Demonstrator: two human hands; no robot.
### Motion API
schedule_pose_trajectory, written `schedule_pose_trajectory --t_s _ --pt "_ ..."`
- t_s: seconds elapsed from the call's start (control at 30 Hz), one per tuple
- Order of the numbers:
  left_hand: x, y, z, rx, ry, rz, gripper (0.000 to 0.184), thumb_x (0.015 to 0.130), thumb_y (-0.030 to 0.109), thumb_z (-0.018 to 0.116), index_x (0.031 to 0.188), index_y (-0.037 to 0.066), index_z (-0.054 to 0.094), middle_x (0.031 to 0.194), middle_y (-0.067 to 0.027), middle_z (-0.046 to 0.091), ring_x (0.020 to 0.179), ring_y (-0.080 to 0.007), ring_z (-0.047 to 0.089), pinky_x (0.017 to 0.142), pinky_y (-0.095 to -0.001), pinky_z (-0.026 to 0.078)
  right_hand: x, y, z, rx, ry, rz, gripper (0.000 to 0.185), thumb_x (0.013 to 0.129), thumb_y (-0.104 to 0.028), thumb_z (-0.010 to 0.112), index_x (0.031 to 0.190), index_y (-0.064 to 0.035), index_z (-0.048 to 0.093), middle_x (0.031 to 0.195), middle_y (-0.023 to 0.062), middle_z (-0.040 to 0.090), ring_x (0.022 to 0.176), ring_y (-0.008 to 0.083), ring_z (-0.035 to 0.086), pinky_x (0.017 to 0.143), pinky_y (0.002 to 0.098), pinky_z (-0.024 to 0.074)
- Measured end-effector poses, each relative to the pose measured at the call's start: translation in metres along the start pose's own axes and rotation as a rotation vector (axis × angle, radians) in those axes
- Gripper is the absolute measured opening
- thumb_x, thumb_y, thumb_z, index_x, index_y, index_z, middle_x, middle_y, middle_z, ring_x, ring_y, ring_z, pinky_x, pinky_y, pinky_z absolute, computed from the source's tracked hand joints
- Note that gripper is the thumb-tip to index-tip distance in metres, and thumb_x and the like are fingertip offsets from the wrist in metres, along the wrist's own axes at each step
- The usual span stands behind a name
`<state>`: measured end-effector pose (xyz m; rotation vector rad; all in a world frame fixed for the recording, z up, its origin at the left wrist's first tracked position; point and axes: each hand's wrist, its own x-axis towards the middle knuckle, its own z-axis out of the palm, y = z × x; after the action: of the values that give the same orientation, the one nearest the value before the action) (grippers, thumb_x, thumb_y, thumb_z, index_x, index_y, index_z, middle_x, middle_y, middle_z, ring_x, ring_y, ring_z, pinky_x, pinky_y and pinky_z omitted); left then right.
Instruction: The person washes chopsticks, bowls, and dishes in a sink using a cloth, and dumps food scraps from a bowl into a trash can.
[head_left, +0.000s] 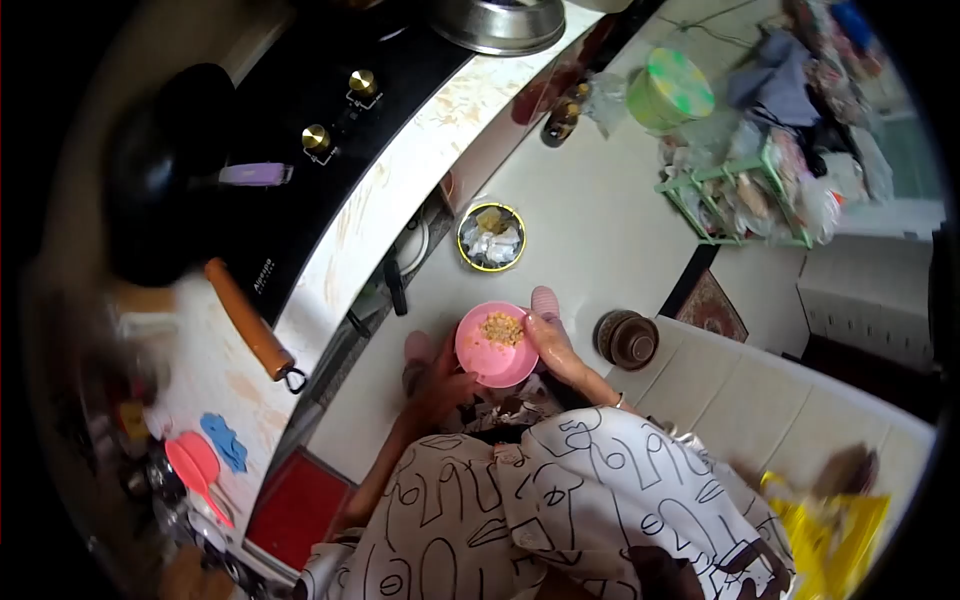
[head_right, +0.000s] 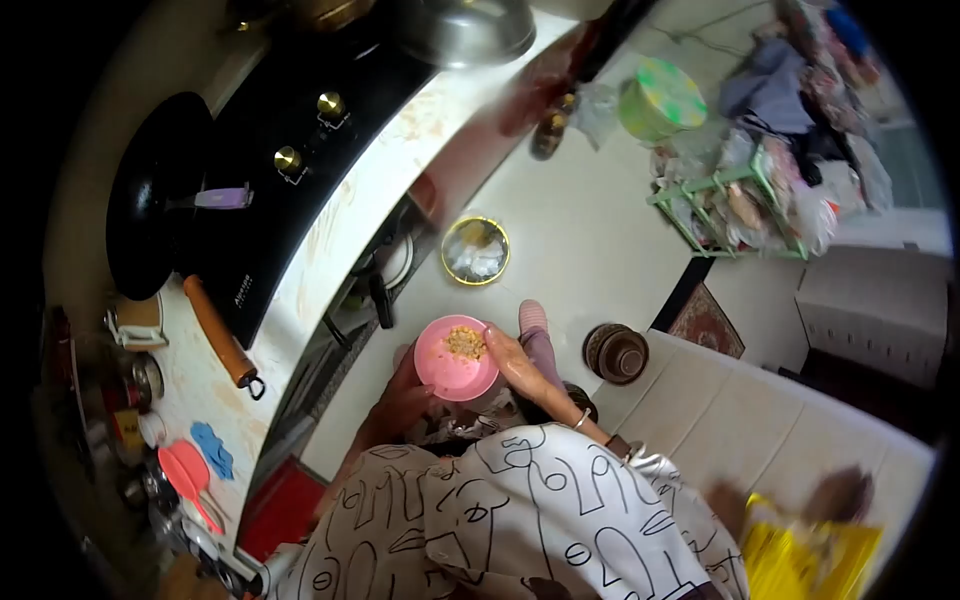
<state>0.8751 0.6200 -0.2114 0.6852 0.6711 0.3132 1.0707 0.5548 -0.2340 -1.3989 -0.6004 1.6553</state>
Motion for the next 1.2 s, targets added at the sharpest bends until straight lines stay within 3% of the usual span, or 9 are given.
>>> schedule_pose_trajectory --t_s 0.3,0.5,0.63,0.77,0.8,0.9,1.03,1.1,1.2 --pt "0.017 -0.023 0.1 -0.452 0.446 0.031 0.061 0.078 0.014 0.051 0.131 0.009 0.02 0.128 -0.009 0.033 0.116 -0.0241 0.037 0.087 -0.0354 0.04 0.022 -0.022 -0.075 -0.406 -0.32 0.095 0.044 0.093 -0.034 0.025 0.115 0.0003 0.041 0.108 0.0104 0.05 0.103 0.0166 0.043 0.09 0.0264 0.0321" --pt "0.008 -0.053 0.096 -0.18 0.599 0.306 0.058 0.078 0.007 0.051 0.129 0.009 0.025 0.123 -0.0069 0.038 0.111 -0.0194 0.041 0.086 -0.0309 0.042 0.037 -0.018 -0.064 -0.289 -0.441 0.219 0.048 0.092 -0.037 0.025 0.118 0.0005 0.04 0.112 0.0092 0.049 0.103 0.0148 0.042 0.091 0.0258 0.0321" --pt "0.006 -0.078 0.098 -0.781 0.533 0.334 0.059 0.079 0.006 0.051 0.13 0.01 0.024 0.119 -0.0069 0.042 0.105 -0.0174 0.046 0.084 -0.0316 0.044 0.043 -0.01 -0.071 -0.384 -0.472 0.277 0.049 0.092 -0.038 0.024 0.119 0.0005 0.04 0.113 0.0087 0.048 0.103 0.0151 0.043 0.091 0.0247 0.0317" --pt "0.016 -0.099 0.109 -0.804 0.614 0.411 0.054 0.08 0.005 0.047 0.129 0.009 0.025 0.121 -0.009 0.042 0.108 -0.0216 0.046 0.086 -0.0348 0.042 0.059 -0.029 -0.079 -0.425 -0.497 0.471 0.052 0.092 -0.041 0.024 0.119 -0.0007 0.04 0.111 0.0083 0.048 0.102 0.0151 0.045 0.088 0.0244 0.0347" --pt "0.024 -0.125 0.108 -0.264 0.782 0.47 0.051 0.079 0.004 0.049 0.126 0.009 0.03 0.115 -0.0072 0.045 0.1 -0.0187 0.049 0.079 -0.0333 0.046 0.064 -0.04 -0.076 -0.462 -0.526 0.478 0.052 0.092 -0.041 0.024 0.119 -0.0007 0.04 0.111 0.0083 0.048 0.102 0.0151 0.045 0.088 0.0244 0.0347" --pt "0.022 -0.114 0.124 0.009 1.025 0.552 0.039 0.08 0.002 0.048 0.118 0.005 0.04 0.111 -0.0057 0.047 0.089 -0.0151 0.055 0.069 -0.0321 0.05 0.081 -0.06 -0.066 -0.591 -0.727 0.437 0.046 0.091 -0.037 0.031 0.119 -0.0012 0.041 0.106 0.0073 0.051 0.096 0.0139 0.048 0.083 0.0257 0.0395" --pt "0.05 -0.13 0.133 -0.491 1.124 0.644 0.045 0.079 0.005 0.049 0.122 0.01 0.037 0.106 -0.0046 0.051 0.088 -0.0146 0.054 0.068 -0.0314 0.05 0.171 -0.042 -0.126 -1.295 -0.951 0.209 0.044 0.076 -0.018 0.057 0.114 -0.0031 0.042 0.086 0.0142 0.058 0.078 0.025 0.058 0.071 0.0335 0.0458" --pt "0.059 -0.15 0.112 -1.006 1.09 0.604 0.05 0.078 0.005 0.051 0.125 0.012 0.034 0.103 -0.0034 0.052 0.088 -0.0144 0.054 0.069 -0.0302 0.05 0.209 -0.027 -0.123 -1.712 -1.084 -0.268 0.04 0.077 -0.021 0.06 0.111 -0.0045 0.046 0.083 0.0126 0.058 0.071 0.0236 0.058 0.064 0.0317 0.0471" --pt "0.075 -0.13 0.132 -1.047 1.285 0.703 0.053 0.076 0.006 0.05 0.126 0.013 0.034 0.108 -0.0016 0.05 0.09 -0.0135 0.053 0.07 -0.0293 0.049 0.236 -0.053 -0.11 -1.875 -1.219 -0.296 0.043 0.073 -0.014 0.059 0.113 -0.0049 0.043 0.096 0.0173 0.05 0.086 0.0284 0.056 0.071 0.0361 0.0466"
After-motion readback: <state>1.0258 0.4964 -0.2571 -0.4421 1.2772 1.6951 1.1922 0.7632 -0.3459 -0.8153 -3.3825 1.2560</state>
